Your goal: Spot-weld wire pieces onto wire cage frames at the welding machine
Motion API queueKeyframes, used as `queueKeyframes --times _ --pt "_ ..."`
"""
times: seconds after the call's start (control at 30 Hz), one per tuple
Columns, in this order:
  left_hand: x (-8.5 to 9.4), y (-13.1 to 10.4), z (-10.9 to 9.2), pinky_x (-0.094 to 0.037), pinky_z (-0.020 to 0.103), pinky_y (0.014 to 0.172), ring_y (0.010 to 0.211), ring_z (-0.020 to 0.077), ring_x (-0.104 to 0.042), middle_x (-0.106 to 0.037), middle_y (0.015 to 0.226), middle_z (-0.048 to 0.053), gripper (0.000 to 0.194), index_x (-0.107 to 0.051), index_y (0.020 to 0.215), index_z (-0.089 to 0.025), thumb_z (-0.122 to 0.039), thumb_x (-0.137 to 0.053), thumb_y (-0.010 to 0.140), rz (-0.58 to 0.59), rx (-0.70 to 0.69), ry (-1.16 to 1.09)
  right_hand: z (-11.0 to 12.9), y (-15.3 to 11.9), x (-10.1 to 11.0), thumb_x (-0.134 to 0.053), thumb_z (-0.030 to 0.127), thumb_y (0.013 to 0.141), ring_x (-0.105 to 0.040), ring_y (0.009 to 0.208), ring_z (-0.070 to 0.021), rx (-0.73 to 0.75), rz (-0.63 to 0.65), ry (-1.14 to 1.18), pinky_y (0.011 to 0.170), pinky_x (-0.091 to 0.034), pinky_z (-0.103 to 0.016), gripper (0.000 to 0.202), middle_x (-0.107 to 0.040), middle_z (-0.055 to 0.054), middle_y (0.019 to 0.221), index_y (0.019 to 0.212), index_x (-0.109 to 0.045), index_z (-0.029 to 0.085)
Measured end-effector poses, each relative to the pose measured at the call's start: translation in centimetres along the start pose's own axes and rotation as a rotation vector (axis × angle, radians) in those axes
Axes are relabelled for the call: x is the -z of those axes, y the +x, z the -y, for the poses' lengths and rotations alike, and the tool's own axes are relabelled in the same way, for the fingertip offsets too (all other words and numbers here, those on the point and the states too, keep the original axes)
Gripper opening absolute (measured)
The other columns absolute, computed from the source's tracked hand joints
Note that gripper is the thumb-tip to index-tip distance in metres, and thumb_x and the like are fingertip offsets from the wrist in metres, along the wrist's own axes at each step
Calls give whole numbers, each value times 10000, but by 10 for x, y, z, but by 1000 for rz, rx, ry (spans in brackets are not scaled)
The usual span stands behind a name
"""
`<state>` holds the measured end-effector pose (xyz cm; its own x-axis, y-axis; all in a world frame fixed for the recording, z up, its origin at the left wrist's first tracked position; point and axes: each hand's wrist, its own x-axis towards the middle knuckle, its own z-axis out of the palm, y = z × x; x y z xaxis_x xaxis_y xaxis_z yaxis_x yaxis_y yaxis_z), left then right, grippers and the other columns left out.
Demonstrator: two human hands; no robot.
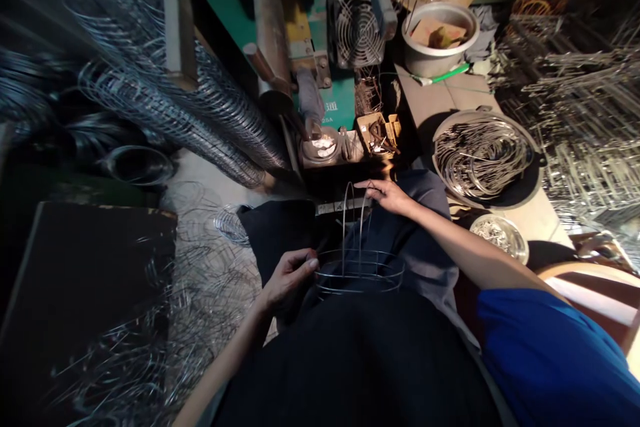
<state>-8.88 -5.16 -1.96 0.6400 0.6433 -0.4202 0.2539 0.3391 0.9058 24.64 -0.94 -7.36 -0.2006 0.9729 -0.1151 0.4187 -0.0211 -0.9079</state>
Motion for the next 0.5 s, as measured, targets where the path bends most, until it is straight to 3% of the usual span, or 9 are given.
queueKeyframes --times 0.17,0.4,0.5 --pt "-1 3 -7 -340 237 590 612 119 -444 -515 613 -1 454 -593 659 -137 -534 -598 879 20 -32 23 1 -1 0 -500 411 927 -621 738 -161 -23 22 54 818 -515 -348 420 -669 -26 808 1237 -660 176" --pt "-7 11 -13 -339 226 556 586 114 -435 -512 600 -4 466 -578 641 -148 -561 -617 852 0 -18 32 28 13 -5 -613 227 787 -603 980 -191 24 -26 129 901 -504 -361 520 -601 -56 1140 1299 -524 235" --pt "-8 8 -13 -346 219 552 588 112 -441 -526 610 -2 458 -583 647 -144 -553 -625 848 -22 -4 16 45 4 3 -588 246 810 -576 1085 -219 67 38 209 964 -471 -393 336 -580 -46 1169 1145 -561 243"
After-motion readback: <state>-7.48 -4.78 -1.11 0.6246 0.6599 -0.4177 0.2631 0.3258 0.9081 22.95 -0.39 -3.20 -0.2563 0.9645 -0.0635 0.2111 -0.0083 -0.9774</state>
